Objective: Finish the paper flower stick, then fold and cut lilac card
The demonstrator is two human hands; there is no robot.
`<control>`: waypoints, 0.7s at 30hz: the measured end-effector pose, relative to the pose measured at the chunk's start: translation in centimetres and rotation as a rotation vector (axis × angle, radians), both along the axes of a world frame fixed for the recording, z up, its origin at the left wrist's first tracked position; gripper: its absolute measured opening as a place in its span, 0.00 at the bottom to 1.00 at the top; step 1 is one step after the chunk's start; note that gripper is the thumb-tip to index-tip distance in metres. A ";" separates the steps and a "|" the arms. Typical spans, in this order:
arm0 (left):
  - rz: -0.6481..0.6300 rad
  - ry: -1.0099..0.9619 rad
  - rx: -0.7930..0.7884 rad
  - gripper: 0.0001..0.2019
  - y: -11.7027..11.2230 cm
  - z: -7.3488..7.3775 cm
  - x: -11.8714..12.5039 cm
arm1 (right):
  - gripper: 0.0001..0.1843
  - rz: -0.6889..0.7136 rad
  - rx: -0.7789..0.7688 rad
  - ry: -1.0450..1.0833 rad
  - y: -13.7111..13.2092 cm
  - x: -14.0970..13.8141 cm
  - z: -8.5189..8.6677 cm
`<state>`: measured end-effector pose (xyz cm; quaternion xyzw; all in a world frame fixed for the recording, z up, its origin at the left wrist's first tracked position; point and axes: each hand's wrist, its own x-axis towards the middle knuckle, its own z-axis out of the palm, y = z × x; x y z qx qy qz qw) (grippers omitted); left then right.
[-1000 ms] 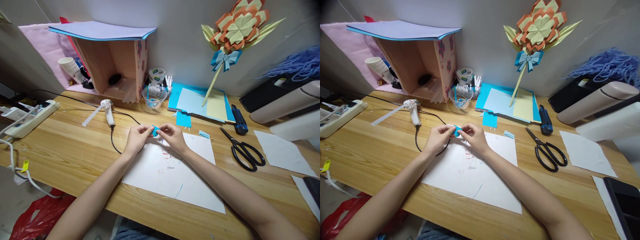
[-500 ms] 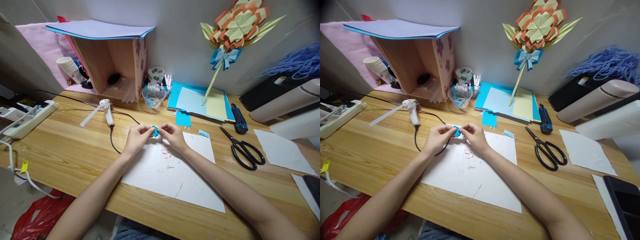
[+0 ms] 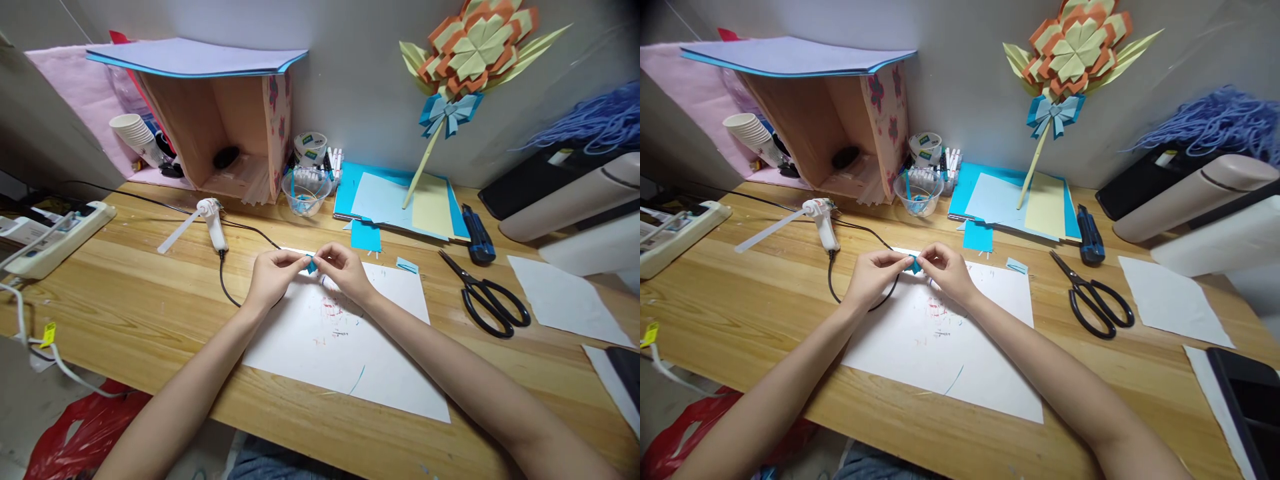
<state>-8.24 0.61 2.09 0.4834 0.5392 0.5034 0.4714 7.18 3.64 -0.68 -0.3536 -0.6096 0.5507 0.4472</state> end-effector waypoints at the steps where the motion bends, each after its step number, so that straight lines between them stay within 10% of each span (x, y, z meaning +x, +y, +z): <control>1: -0.001 -0.017 -0.015 0.11 0.0 0.1 0.0 | 0.13 -0.001 -0.001 -0.004 0.0 0.0 -0.1; 21: 0.051 -0.063 -0.056 0.07 0.0 0.0 0.1 | 0.12 0.014 0.024 -0.035 -0.2 -0.1 0.0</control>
